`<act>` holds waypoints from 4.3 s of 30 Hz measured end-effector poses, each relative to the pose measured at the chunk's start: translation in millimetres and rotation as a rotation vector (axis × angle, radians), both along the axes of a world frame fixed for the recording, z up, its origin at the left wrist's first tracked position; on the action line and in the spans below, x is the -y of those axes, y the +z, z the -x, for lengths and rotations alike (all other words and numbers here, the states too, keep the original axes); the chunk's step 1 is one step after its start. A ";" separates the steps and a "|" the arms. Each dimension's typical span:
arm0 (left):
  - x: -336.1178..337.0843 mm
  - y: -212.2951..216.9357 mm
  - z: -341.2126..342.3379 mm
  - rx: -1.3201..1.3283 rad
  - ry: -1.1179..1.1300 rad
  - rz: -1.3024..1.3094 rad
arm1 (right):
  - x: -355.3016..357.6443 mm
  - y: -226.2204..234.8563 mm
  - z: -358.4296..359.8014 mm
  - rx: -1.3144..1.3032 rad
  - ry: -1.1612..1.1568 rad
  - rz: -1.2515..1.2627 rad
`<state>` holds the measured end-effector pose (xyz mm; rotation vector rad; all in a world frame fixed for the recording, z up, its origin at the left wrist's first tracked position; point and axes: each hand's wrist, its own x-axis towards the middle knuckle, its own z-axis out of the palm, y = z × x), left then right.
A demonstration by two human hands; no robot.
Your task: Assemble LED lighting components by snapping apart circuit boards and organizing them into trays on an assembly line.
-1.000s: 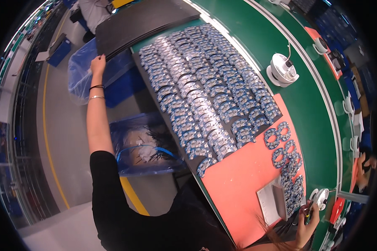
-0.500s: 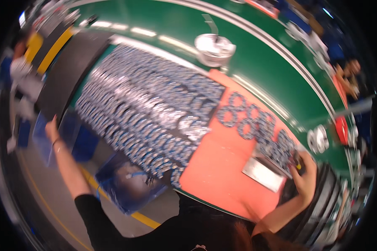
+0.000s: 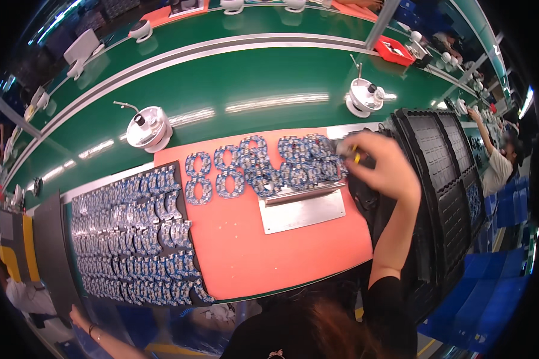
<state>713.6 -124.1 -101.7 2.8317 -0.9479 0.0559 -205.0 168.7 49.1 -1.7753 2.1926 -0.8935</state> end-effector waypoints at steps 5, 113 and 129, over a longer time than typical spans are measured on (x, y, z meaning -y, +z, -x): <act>-29.1 148.1 266.8 -0.707 -0.887 0.605 | -18.4 28.5 135.5 -0.461 -0.481 0.174; 82.9 48.5 783.8 -0.430 -1.736 0.438 | 327.3 -51.3 68.9 -1.131 0.600 0.030; -329.0 49.7 349.3 -0.547 -0.437 0.803 | 204.4 43.2 -9.0 -0.663 0.737 0.415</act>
